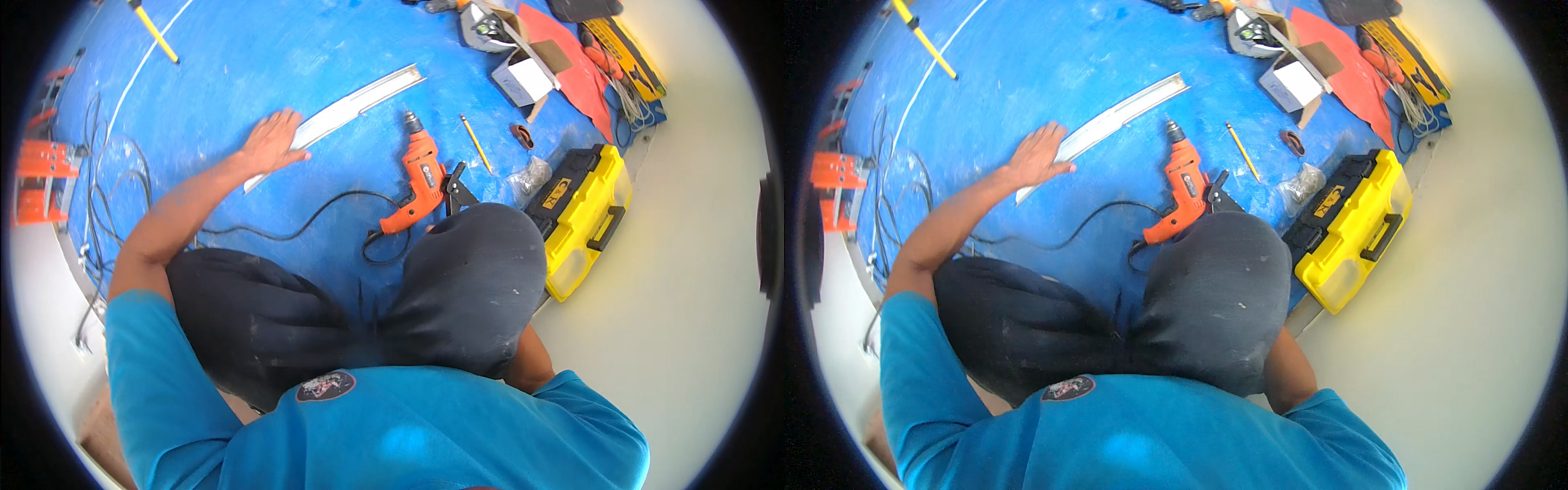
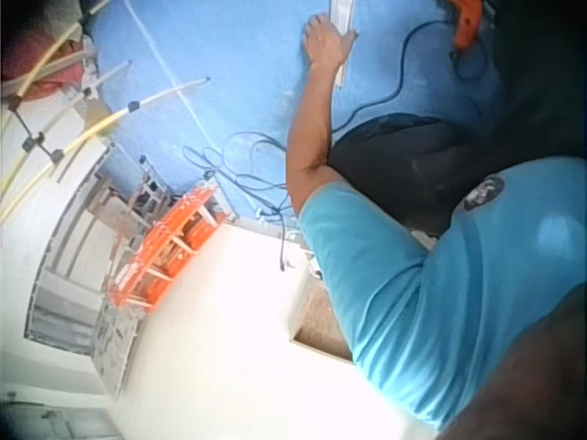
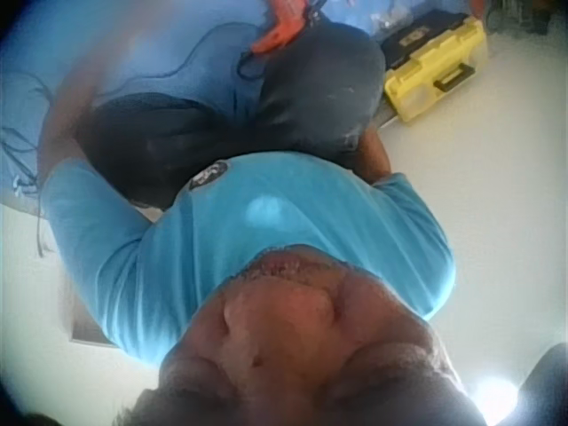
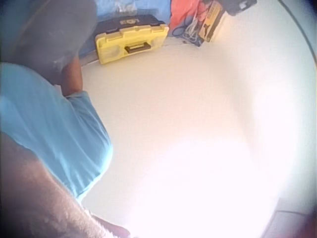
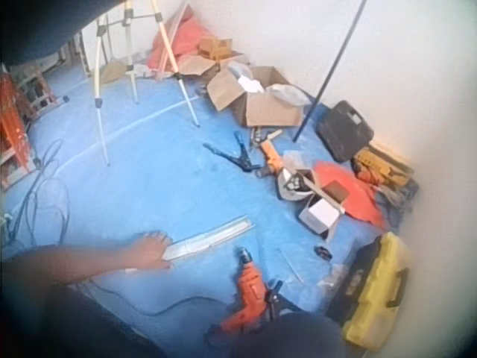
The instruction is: The person sits on the floor and uses a power drill and a crimping tool to assemble a long metal profile. They drill holes into the profile, insert fasteners, and crimp them in place, repeating the process along the length of the profile.
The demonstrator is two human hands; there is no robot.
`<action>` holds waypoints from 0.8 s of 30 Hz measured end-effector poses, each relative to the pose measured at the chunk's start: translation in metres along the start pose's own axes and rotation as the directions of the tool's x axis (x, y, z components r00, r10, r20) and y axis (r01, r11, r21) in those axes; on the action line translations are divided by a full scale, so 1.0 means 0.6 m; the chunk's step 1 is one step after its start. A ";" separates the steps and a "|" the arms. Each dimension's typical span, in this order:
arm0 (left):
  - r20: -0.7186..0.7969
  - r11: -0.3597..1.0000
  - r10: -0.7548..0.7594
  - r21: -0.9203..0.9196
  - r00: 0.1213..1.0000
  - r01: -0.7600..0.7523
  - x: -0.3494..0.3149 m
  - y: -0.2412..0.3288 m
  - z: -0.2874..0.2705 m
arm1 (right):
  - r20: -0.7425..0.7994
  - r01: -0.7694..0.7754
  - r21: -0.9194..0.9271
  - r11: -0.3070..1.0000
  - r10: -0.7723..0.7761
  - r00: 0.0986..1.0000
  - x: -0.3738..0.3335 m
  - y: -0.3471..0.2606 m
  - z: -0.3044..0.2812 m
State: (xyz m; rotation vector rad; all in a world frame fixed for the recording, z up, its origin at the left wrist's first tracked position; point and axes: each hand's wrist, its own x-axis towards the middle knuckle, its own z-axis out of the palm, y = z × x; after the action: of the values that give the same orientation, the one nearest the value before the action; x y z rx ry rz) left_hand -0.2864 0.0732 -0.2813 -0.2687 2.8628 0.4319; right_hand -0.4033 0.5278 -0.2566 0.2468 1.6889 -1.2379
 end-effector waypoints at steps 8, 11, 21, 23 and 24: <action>0.152 0.936 0.282 -0.260 0.947 -0.237 0.083 0.104 -0.023 | 0.024 -0.026 -0.008 1.000 0.026 0.999 0.054 -0.055 -0.026; 0.216 0.930 0.286 -0.295 0.934 -0.217 0.092 0.116 -0.039 | -0.017 0.026 -0.083 0.996 -0.027 0.999 0.072 -0.071 -0.065; 0.325 0.932 0.258 -0.332 0.910 -0.145 0.102 0.096 -0.036 | -0.487 0.267 -0.460 0.846 -0.493 0.721 0.222 -0.131 -0.138; 0.291 0.945 0.232 -0.292 0.928 -0.144 0.095 0.074 -0.041 | -0.485 0.264 -0.554 0.790 -0.564 0.668 0.256 -0.140 -0.122; 0.269 0.961 0.189 -0.250 0.945 -0.121 0.094 0.063 -0.048 | -0.496 0.258 -0.573 0.778 -0.579 0.647 0.275 -0.144 -0.111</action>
State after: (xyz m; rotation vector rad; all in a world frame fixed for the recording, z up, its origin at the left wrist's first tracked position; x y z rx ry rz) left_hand -0.3541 0.0915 -0.2587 -0.0124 2.5532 0.7694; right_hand -0.5790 0.4825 -0.3352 -0.0445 2.7431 -1.0930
